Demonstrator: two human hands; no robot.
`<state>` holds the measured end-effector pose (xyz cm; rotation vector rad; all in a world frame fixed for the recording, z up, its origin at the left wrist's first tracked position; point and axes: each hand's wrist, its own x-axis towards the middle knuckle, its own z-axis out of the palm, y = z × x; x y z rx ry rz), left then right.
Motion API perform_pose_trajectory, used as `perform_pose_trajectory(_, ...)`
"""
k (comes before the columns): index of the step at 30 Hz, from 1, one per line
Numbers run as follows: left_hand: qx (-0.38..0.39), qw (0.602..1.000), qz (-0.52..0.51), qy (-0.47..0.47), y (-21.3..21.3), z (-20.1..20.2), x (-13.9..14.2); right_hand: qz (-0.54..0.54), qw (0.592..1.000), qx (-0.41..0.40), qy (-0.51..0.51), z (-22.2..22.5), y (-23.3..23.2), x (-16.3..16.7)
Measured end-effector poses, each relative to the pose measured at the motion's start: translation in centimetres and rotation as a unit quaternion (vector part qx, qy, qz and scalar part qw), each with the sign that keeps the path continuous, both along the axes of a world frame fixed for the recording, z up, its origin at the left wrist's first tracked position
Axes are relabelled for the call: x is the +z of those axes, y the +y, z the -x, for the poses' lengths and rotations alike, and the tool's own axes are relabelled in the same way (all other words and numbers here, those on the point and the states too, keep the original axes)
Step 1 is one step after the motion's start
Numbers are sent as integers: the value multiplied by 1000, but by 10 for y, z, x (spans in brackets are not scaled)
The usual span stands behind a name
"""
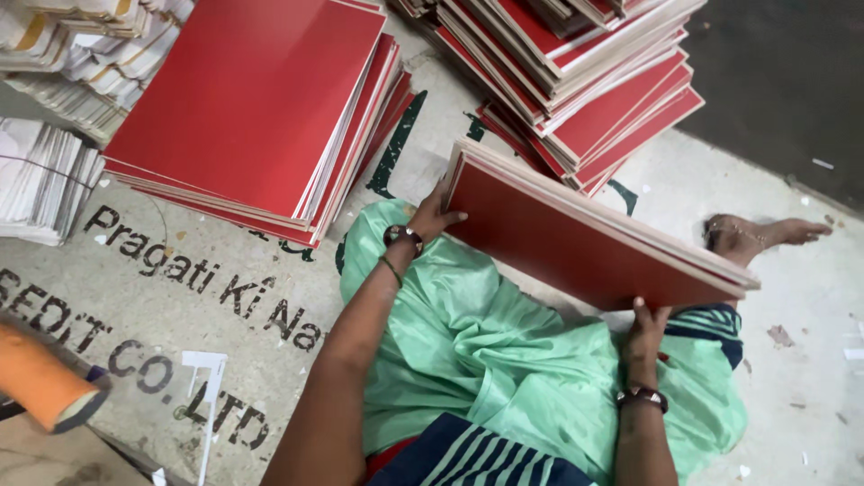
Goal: The person sits on the floor and counts red paper sheets one at a time, separating each sheet by hand from a stack and moving it onto a growing pile beside them, working through the stack continuously.
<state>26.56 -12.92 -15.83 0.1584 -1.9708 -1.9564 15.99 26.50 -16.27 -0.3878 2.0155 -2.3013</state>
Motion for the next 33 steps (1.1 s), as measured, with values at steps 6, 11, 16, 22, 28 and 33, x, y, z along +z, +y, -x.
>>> perform_pose_trajectory(6,40,999,21,-29,-1,3,-12,6,998,-44,45,-3,-8,3)
perform_pose_trajectory(11,103,995,15,-9,-2,14,-7,91,994,-42,41,19,-11,9)
perform_pose_trajectory(16,99,993,-22,58,2,1,35,73,994,-43,73,73,12,55)
perform_pose_trajectory(22,159,975,-60,144,4,-79,96,-21,998,34,48,89,-24,199)
perform_pose_trajectory(28,315,872,-285,245,26,-194,79,-223,952,131,161,28,-174,313)
perform_pose_trajectory(33,462,790,-322,242,-11,-221,86,-323,884,268,203,22,-364,368)
